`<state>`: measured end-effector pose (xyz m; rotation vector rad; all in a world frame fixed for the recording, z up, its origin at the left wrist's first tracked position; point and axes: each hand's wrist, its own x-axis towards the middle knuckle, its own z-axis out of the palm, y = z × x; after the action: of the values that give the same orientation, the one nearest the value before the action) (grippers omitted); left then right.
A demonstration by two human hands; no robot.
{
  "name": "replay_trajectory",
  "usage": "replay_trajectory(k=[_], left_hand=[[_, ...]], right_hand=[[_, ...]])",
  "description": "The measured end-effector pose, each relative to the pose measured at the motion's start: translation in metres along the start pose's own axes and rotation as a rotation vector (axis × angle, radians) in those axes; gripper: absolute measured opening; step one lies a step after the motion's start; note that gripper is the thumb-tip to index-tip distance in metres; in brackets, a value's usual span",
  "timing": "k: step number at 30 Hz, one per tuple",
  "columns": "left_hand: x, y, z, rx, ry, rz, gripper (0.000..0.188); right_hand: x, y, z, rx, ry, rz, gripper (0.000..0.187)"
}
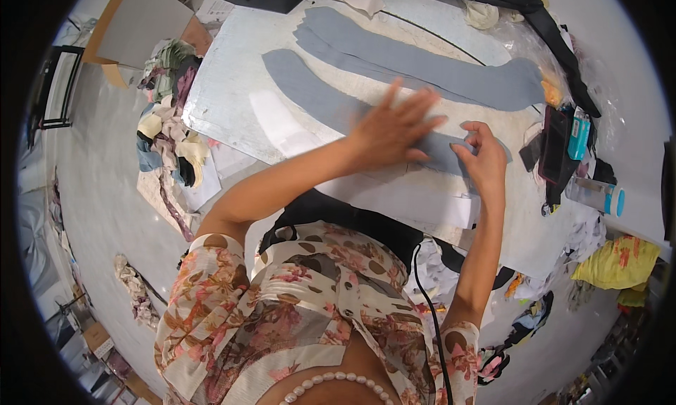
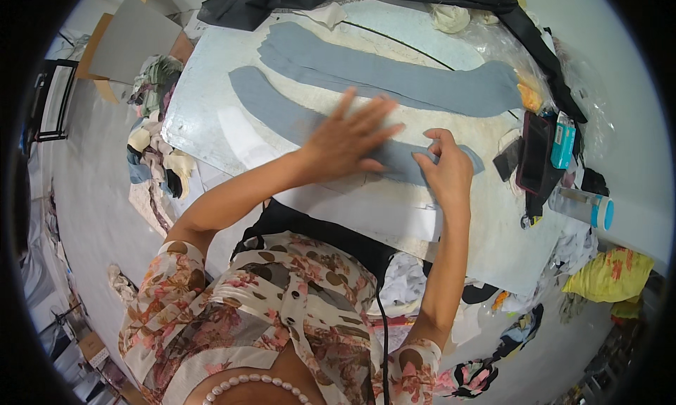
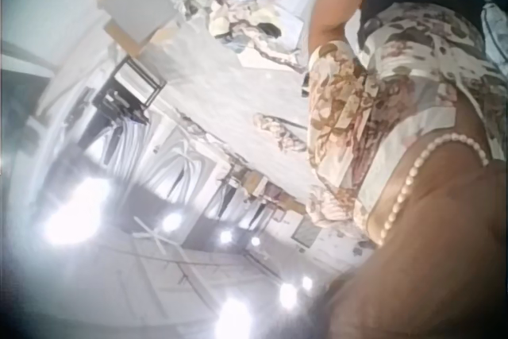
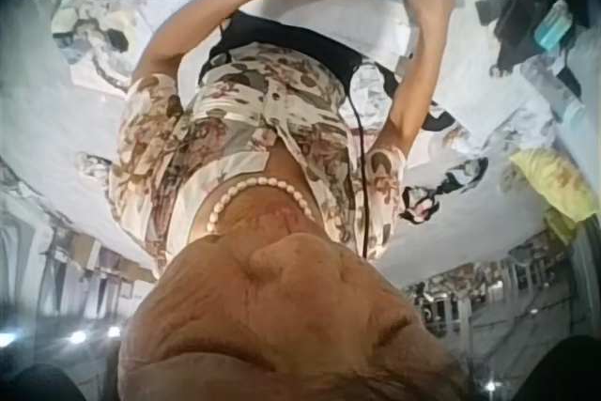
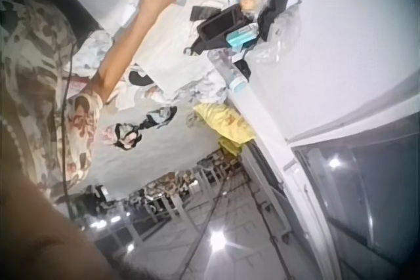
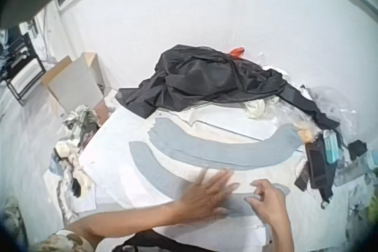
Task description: The person repeatedly folds a light blue fabric strip on a white work surface, smoothing and restacking it multiple times. The workspace contains scattered fabric scraps and sewing tools nearby.
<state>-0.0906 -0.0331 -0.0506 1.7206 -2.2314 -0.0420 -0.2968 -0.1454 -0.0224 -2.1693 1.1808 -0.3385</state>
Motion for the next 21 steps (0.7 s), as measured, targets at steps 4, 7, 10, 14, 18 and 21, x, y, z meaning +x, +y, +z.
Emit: replay_trajectory(k=[4, 7, 10, 14, 18, 21], left_hand=[[0.017, 0.015, 0.021, -0.143, 0.009, 0.108, 0.075], [0.017, 0.015, 0.019, -0.14, -0.022, 0.098, 0.075], [0.015, 0.015, 0.02, -0.143, -0.006, 0.088, 0.073], [0.016, 0.016, 0.021, -0.116, -0.012, 0.092, 0.072], [0.017, 0.016, 0.021, -0.088, -0.027, 0.105, 0.069], [0.017, 0.016, 0.021, -0.066, -0.018, 0.12, 0.067]], right_hand=[[-0.004, -0.002, -0.006, -0.031, -0.002, -0.004, 0.042], [-0.013, 0.026, -0.025, 0.325, -0.061, 0.111, 0.042], [-0.022, 0.037, -0.041, 0.329, 0.081, 0.107, 0.042], [-0.022, 0.048, -0.046, 0.355, 0.155, 0.128, 0.042], [-0.012, 0.055, -0.037, 0.201, 0.246, 0.17, 0.046], [-0.012, 0.065, -0.034, 0.064, 0.219, 0.196, 0.045]])
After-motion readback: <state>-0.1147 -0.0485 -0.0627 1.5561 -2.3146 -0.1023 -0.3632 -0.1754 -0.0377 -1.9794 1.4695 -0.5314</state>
